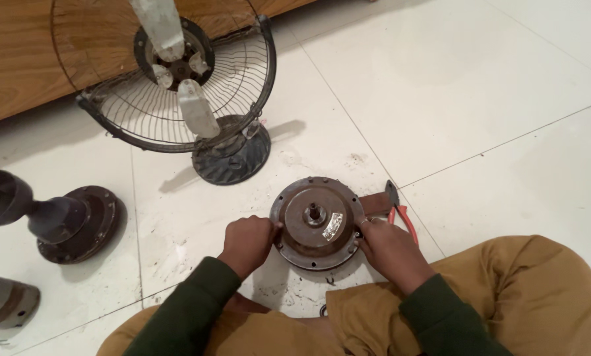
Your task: The person sits on the floor and scrapes old gasket residue off a fan motor housing cover, working around its central hub by hand with a small scraping tool. They set the tool down, pick up pliers, and continue prying debris from the cover and surrounding parts.
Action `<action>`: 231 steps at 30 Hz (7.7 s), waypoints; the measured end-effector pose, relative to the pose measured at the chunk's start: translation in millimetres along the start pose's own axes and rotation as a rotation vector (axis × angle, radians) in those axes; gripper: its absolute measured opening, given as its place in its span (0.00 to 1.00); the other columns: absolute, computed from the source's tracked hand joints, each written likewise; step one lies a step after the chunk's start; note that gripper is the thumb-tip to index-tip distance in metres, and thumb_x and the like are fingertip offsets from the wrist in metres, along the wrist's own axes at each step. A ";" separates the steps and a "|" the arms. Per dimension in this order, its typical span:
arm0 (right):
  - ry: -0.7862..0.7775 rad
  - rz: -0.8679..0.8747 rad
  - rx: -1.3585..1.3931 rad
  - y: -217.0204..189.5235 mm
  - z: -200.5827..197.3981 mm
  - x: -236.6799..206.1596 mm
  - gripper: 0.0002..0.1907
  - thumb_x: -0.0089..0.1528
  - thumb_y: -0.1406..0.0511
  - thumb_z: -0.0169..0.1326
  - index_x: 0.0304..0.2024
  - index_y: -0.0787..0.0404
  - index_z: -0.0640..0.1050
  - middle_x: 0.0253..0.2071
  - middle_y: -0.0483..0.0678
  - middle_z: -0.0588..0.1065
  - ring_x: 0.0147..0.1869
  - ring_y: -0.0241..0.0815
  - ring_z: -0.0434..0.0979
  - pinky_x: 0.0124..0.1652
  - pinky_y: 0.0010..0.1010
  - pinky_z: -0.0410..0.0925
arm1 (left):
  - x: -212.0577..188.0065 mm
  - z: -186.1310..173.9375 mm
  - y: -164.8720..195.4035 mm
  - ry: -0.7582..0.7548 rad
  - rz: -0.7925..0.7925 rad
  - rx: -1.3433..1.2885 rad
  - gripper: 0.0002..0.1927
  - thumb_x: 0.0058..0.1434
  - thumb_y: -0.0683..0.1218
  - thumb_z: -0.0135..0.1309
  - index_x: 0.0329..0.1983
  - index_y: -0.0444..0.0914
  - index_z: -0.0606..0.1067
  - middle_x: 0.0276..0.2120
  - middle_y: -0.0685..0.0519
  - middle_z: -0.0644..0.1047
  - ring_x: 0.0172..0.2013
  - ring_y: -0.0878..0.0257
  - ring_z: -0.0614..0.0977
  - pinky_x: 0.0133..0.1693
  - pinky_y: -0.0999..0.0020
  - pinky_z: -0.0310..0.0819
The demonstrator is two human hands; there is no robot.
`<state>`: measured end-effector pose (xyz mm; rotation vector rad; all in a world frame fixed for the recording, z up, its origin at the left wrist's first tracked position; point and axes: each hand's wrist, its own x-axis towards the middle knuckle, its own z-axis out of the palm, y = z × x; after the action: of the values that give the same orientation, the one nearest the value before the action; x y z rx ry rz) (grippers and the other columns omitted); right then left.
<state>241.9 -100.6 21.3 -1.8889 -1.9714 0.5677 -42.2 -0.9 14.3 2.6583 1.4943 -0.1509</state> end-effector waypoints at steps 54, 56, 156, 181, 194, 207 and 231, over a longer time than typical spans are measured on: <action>0.179 0.684 0.229 103.2 23.9 30.7 0.24 0.59 0.62 0.60 0.54 0.67 0.72 0.39 0.63 0.80 0.35 0.56 0.83 0.34 0.42 0.75 | -3.6 7.6 2.2 0.048 0.152 -0.119 0.10 0.62 0.51 0.54 0.31 0.41 0.79 0.30 0.47 0.81 0.32 0.48 0.83 0.35 0.52 0.76; 0.314 0.684 0.401 102.8 18.6 30.4 0.27 0.57 0.64 0.59 0.58 0.65 0.71 0.36 0.62 0.79 0.32 0.57 0.82 0.32 0.44 0.74 | -5.3 14.4 9.5 0.021 0.131 -0.135 0.10 0.62 0.51 0.54 0.31 0.42 0.79 0.29 0.46 0.81 0.32 0.48 0.83 0.36 0.51 0.76; 0.190 0.052 -0.217 37.6 70.6 31.4 0.07 0.57 0.65 0.57 0.35 0.63 0.78 0.33 0.57 0.78 0.37 0.57 0.81 0.38 0.47 0.74 | -20.3 37.9 55.9 -0.127 -0.150 -0.354 0.15 0.59 0.55 0.57 0.36 0.39 0.83 0.37 0.42 0.82 0.42 0.44 0.83 0.44 0.49 0.77; 0.651 -0.024 0.594 -65.5 -78.4 -2.2 0.13 0.65 0.73 0.52 0.52 0.66 0.80 0.36 0.50 0.81 0.35 0.36 0.83 0.36 0.27 0.77 | -25.0 -20.9 82.3 0.177 -0.120 -0.512 0.32 0.53 0.49 0.65 0.61 0.40 0.68 0.30 0.42 0.81 0.33 0.41 0.83 0.34 0.46 0.76; 0.570 -0.221 0.514 -77.9 -86.9 -14.5 0.10 0.66 0.75 0.51 0.49 0.67 0.79 0.36 0.50 0.79 0.40 0.37 0.86 0.37 0.26 0.77 | -30.8 -20.6 91.2 0.353 0.092 -0.494 0.21 0.55 0.44 0.62 0.52 0.38 0.77 0.31 0.44 0.79 0.29 0.44 0.82 0.30 0.50 0.76; 0.497 -0.286 0.426 -82.2 -85.2 -16.7 0.15 0.61 0.77 0.53 0.49 0.64 0.80 0.33 0.47 0.78 0.36 0.34 0.82 0.34 0.25 0.74 | -27.9 -21.5 90.5 0.263 0.099 -0.504 0.22 0.56 0.44 0.61 0.55 0.37 0.75 0.30 0.43 0.79 0.31 0.43 0.82 0.32 0.48 0.75; 0.531 -0.304 0.445 -110.9 -80.0 6.4 0.18 0.61 0.69 0.61 0.53 0.62 0.78 0.43 0.51 0.74 0.31 0.37 0.74 0.29 0.28 0.68 | -10.7 -34.3 85.5 0.454 0.150 -0.698 0.07 0.58 0.43 0.59 0.37 0.35 0.81 0.35 0.46 0.80 0.34 0.45 0.82 0.35 0.55 0.76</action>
<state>187.4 -94.0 146.7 -1.2717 -1.5756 0.3324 26.8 -50.0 52.1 2.2678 1.1241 0.8676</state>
